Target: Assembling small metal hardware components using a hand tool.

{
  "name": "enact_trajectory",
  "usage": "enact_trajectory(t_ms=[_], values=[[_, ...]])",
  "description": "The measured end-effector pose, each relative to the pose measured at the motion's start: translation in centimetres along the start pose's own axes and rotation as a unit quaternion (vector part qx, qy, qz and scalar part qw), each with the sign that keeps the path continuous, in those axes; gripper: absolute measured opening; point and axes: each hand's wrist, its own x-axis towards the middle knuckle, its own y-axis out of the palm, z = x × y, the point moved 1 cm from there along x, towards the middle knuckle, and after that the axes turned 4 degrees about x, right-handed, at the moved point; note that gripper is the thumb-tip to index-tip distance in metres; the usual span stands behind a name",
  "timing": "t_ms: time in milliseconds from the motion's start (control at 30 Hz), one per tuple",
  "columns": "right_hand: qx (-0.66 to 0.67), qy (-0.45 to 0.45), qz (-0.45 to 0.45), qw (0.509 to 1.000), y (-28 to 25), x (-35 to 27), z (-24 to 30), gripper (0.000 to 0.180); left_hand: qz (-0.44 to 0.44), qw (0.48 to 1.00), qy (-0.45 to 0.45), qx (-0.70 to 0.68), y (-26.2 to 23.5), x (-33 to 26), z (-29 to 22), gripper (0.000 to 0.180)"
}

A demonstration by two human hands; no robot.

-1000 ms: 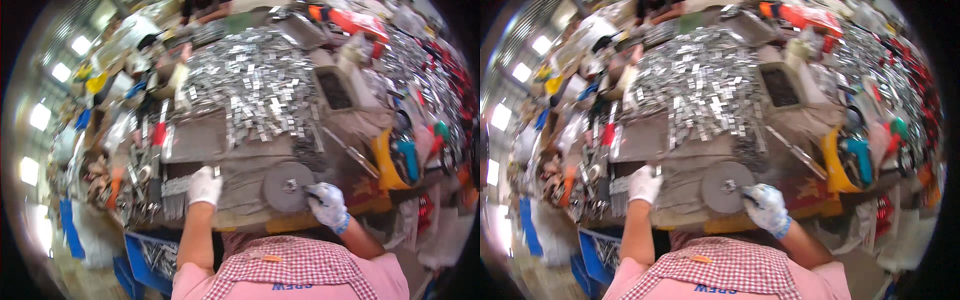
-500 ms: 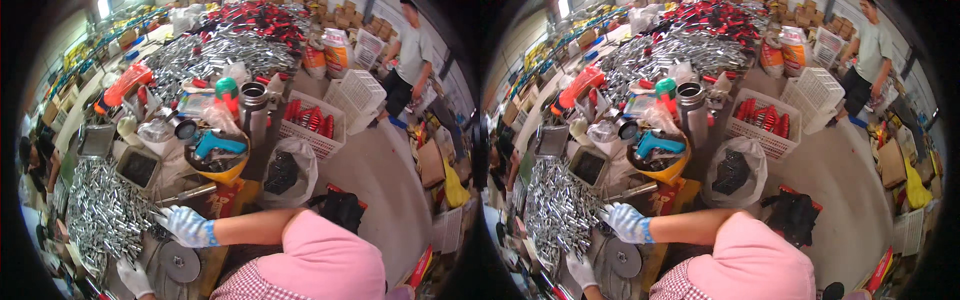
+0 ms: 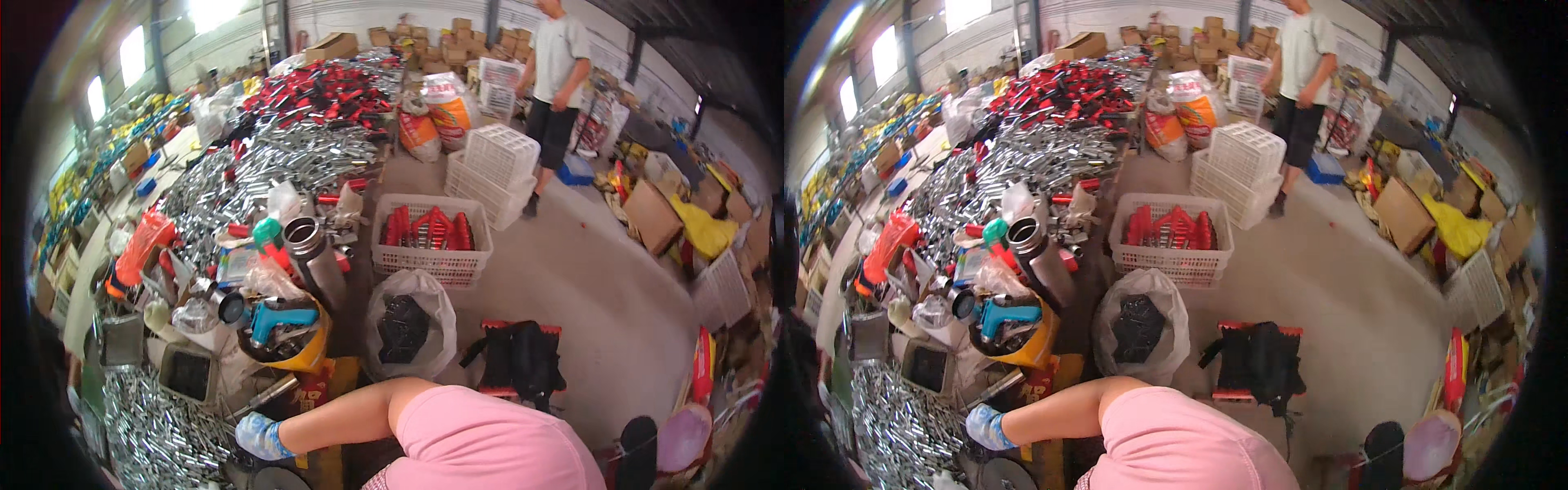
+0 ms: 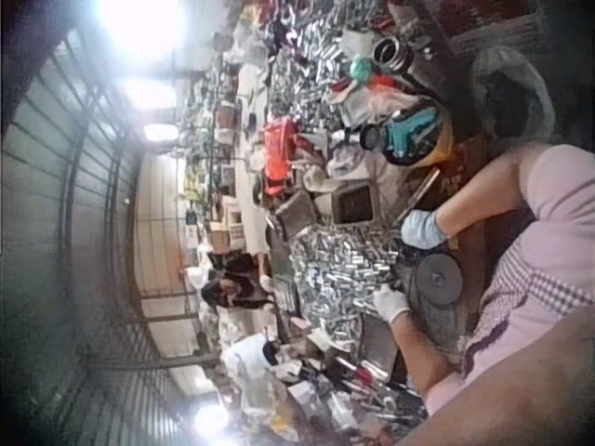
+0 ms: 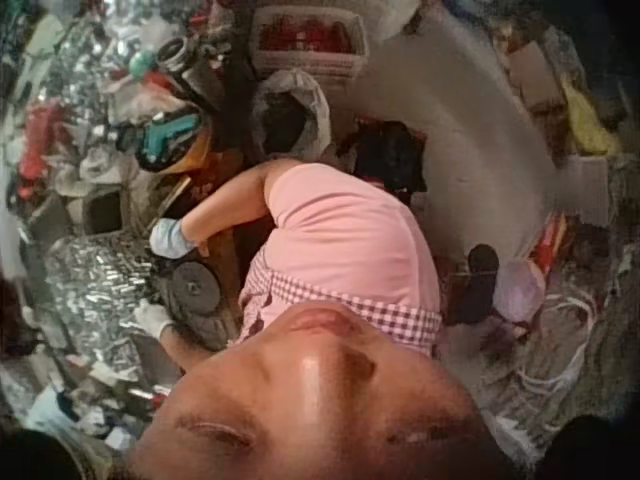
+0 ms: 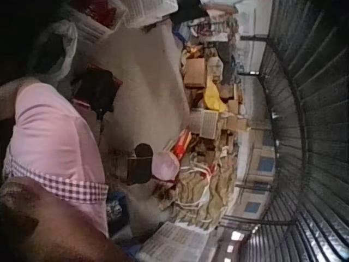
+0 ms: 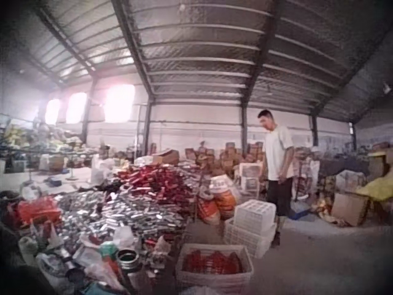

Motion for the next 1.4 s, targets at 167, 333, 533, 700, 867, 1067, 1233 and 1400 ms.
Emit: enact_trajectory(t_ms=[167, 333, 533, 700, 867, 1067, 1233, 1400], values=[[0.016, -0.044, 0.096, 0.994, 0.3, 0.1, -1.1, 0.019, -0.084, 0.985, 0.097, -0.114, -4.2, -1.8, -2.6, 0.025], [0.018, -0.01, 0.068, 0.997, 0.2, -0.9, -1.7, 0.02, -0.064, 0.982, 0.106, -0.145, -4.5, -1.8, -3.3, 0.027], [0.045, 0.033, 0.022, 0.998, -0.5, -0.6, -0.3, 0.014, -0.078, 0.981, -0.004, -0.177, -4.6, -4.8, -2.7, 0.04], [0.23, -0.023, 0.068, 0.971, -8.0, -2.5, -3.0, 0.015, -0.194, 0.923, -0.007, -0.333, -6.9, -8.8, -3.0, 0.03], [0.236, 0.023, -0.012, 0.971, -10.1, -4.2, -6.6, 0.015, -0.133, 0.809, -0.115, -0.561, -8.7, -13.1, -6.8, 0.018], [0.234, 0.043, -0.019, 0.971, -11.1, -2.4, -6.7, 0.016, -0.111, 0.703, -0.161, -0.683, -7.1, -16.1, -9.8, 0.017], [0.061, 0.075, 0.05, 0.994, -9.3, 2.0, -5.8, 0.02, -0.093, 0.608, -0.122, -0.779, -7.1, -16.5, -10.8, 0.02], [0.02, 0.164, 0.227, 0.96, -5.8, 7.3, -5.8, 0.023, -0.041, 0.485, -0.115, -0.866, -8.2, -16.0, -11.0, 0.02]])
